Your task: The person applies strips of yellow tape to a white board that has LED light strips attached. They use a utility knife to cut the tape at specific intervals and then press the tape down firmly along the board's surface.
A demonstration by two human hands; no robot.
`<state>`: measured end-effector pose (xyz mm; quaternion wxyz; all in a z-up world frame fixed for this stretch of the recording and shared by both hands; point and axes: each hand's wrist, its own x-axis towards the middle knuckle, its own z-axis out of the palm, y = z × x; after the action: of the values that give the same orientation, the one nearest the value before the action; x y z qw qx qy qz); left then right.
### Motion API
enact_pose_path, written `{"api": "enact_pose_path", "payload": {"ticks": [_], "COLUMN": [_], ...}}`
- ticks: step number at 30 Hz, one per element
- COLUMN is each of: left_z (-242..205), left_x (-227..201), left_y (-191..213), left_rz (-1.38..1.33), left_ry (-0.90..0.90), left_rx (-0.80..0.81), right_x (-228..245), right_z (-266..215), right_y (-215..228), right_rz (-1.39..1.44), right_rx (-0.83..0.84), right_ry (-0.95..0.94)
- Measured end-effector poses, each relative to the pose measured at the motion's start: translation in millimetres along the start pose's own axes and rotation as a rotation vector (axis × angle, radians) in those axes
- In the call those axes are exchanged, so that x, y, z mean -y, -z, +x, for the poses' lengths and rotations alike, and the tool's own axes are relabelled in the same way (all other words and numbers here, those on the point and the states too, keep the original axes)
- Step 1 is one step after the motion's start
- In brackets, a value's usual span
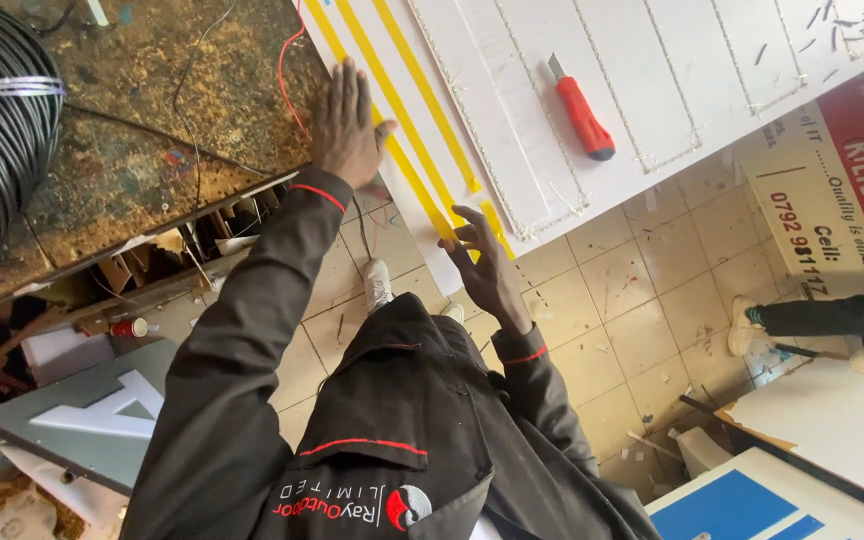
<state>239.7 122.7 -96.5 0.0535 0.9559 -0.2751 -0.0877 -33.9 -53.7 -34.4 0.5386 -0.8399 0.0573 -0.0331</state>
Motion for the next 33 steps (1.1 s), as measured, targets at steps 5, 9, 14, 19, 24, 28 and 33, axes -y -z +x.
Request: {"api": "enact_pose_path", "payload": {"ticks": [5, 9, 14, 19, 24, 28, 33], "left_z": [-27.0, -23.6, -21.6, -23.2, -24.2, -17.3, -15.9], "left_x": [-18.6, -18.7, -16.4, -17.7, -16.0, -6.8, -3.0], "left_y": [-18.5, -13.9, -16.6, -24.5, -22.9, -35.0, -35.8], "left_rz": [-0.030, -0.100, -0.095, -0.047, -0.113, -0.121, -0.120], "left_ry": [-0.029, 0.007, 0.032, 0.032, 0.027, 0.037, -0.013], "left_rx": [-0.099, -0.010, 0.008, -0.041, -0.042, -0.034, -0.020], "right_x": [-15.7, -6.6, 16.6, 2.4, 11.5, -24.7, -46.2], "right_z": [6.3, -0.8, -26.7, -72.8, -108.2, -112.5, -108.5], "right_y": [-6.0, -6.5, 10.7, 29.3, 46.1, 46.6, 39.5], "right_rz": [-0.002, -0.007, -0.028, 0.054, -0.051, -0.064, -0.006], "right_rx": [-0.020, -0.014, 0.018, 0.062, 0.105, 0.176, 0.202], "right_ry": [0.072, 0.066, 0.082, -0.063, -0.033, 0.001, -0.072]}}
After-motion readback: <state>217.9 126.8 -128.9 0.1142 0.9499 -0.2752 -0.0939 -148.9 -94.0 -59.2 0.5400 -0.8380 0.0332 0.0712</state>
